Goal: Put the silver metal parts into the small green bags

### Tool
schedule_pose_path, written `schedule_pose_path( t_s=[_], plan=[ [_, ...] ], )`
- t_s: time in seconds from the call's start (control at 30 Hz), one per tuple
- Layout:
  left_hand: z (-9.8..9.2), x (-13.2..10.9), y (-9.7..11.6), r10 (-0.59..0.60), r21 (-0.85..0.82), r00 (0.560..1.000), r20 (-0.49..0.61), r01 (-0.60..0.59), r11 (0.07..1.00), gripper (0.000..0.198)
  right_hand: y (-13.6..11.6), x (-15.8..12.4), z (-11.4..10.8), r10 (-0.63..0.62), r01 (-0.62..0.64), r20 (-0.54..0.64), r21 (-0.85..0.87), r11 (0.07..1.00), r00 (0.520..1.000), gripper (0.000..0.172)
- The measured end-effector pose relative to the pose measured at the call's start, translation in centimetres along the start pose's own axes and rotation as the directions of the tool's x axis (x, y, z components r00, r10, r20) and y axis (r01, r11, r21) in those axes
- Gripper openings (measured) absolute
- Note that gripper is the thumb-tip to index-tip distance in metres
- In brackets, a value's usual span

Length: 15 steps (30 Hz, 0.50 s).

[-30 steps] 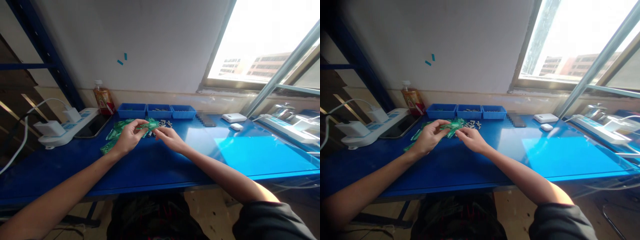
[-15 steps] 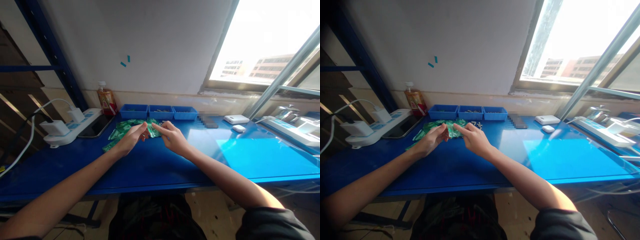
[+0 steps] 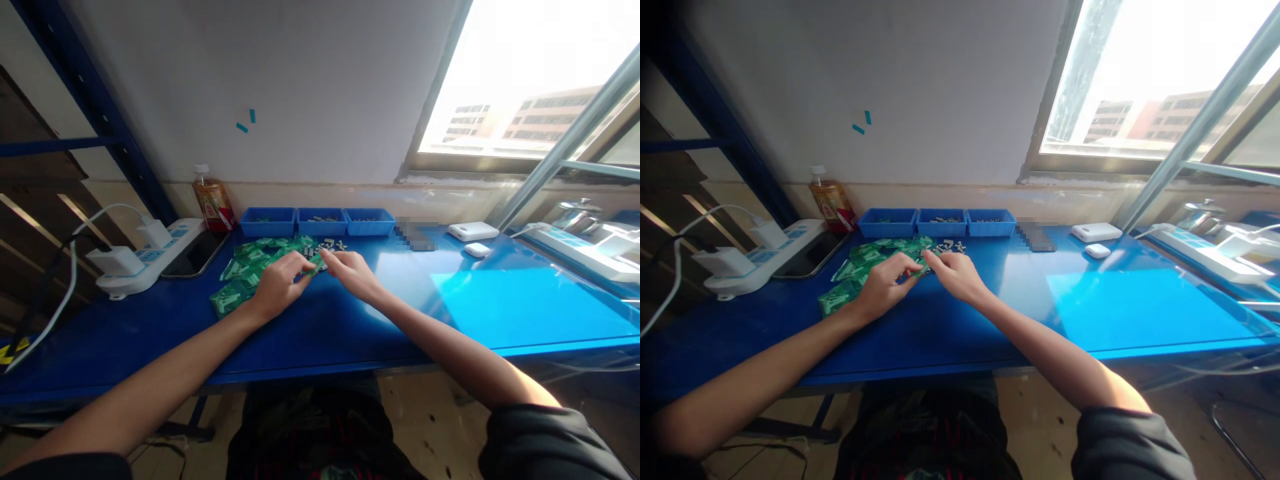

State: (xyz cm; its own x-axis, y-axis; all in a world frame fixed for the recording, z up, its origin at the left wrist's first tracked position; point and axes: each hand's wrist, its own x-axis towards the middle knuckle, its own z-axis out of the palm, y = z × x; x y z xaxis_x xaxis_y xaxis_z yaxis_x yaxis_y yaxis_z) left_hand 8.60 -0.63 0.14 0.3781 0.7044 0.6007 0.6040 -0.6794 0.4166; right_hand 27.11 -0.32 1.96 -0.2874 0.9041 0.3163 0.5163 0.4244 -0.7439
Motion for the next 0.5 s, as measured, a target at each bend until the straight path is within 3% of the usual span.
schedule_pose_path(
  t_s=[0.1,0.2,0.3,0.37,0.43,0.5],
  plan=[
    [0.3,0.0,0.2,0.05,-0.023,0.994,0.101,-0.048,0.999,0.021,0.3,0.2,0.3,0.024,-0.023,-0.057,0.023,0.999,0.998,0.036],
    [0.0,0.3,0.3,-0.109,-0.328,0.98,0.169,0.16,0.931,0.039,0.6,-0.1,1.1,-0.119,0.096,-0.201,-0.119,0.988,0.972,0.027],
    [-0.5,0.5,0.3,-0.33,-0.667,0.889,0.317,0.456,0.589,0.053,1.0,-0.4,1.8,-0.317,0.236,-0.201,-0.344,0.909,0.927,0.032],
    [-0.7,0.6,0.3,-0.408,-0.719,0.842,0.352,0.523,0.458,0.046,1.3,-0.6,2.2,-0.405,0.323,-0.118,-0.423,0.847,0.907,0.038],
    [-1.2,0.9,0.1,-0.438,-0.692,0.852,0.288,0.501,0.52,0.037,1.3,-0.6,2.4,-0.469,0.405,-0.055,-0.422,0.811,0.881,0.045],
    [-2.3,1.6,-0.5,-0.426,-0.572,0.895,0.129,0.418,0.706,0.033,1.2,-0.5,2.5,-0.511,0.459,-0.044,-0.382,0.802,0.858,0.05]
  ],
)
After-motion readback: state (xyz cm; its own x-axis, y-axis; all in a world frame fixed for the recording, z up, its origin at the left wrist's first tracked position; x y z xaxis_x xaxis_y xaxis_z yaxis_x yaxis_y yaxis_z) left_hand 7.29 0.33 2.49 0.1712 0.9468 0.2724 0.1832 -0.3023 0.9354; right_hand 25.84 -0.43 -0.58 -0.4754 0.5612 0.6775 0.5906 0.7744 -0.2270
